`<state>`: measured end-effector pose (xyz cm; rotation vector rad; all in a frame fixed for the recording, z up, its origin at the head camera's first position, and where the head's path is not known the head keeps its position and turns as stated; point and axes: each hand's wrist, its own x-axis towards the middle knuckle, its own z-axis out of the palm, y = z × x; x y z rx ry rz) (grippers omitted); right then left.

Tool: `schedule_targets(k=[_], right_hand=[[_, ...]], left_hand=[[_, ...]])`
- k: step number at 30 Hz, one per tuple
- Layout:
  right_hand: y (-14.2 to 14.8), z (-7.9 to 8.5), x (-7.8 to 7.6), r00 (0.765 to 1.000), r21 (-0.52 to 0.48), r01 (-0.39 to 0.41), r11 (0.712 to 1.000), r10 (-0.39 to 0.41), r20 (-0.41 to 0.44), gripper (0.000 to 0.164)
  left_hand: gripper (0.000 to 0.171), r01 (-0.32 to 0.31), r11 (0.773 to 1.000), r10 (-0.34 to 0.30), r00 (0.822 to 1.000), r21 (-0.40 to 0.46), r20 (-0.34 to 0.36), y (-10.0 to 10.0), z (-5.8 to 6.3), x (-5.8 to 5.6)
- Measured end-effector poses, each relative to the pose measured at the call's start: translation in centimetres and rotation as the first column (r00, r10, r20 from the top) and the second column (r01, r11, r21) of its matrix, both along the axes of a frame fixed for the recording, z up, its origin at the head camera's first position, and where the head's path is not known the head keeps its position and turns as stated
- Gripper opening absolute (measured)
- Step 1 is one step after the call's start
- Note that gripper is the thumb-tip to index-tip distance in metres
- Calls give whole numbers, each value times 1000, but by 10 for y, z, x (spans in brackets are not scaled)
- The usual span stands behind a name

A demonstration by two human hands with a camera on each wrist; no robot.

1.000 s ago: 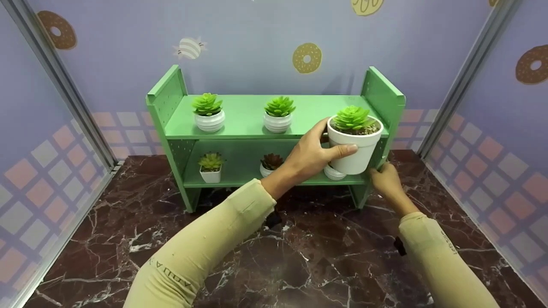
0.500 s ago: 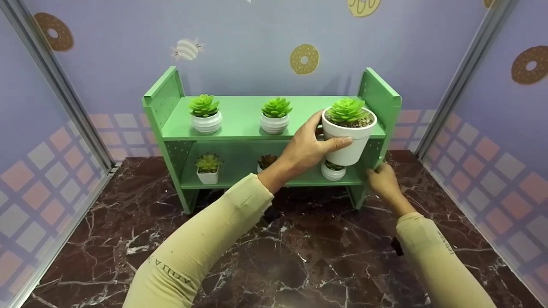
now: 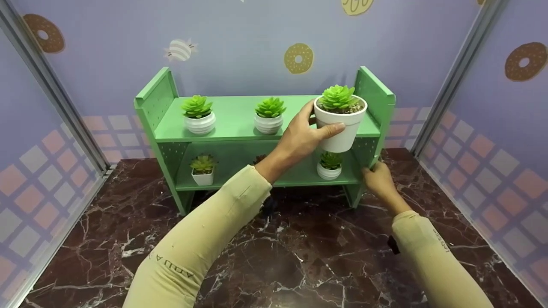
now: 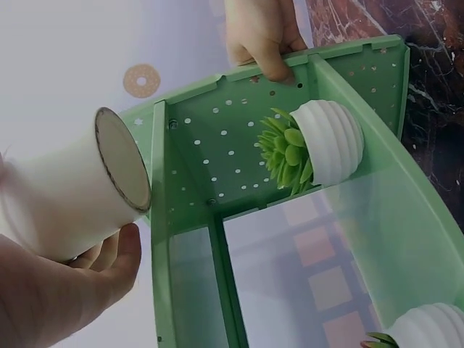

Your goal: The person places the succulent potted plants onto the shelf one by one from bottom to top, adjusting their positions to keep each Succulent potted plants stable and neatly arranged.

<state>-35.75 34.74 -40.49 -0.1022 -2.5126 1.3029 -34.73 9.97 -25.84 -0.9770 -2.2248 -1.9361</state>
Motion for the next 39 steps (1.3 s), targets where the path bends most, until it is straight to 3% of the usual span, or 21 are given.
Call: schedule_targets(k=[9, 17, 24, 39], right_hand=[[1, -2, 0, 1000, -35, -13, 999, 14, 21, 35], [1, -3, -1, 1000, -31, -4, 1000, 5, 17, 29], [2, -1, 0, 1000, -21, -18, 1000, 18, 6, 27], [3, -4, -2, 1000, -22, -13, 1000, 13, -13, 25]], left_hand=[[78, -7, 1000, 7, 1000, 7, -10, 5, 6, -7], [80, -50, 999, 50, 999, -10, -6, 10, 2, -17], [81, -36, 999, 36, 999, -24, -5, 14, 3, -21], [83, -101, 992, 101, 995, -73, -12, 21, 5, -31]])
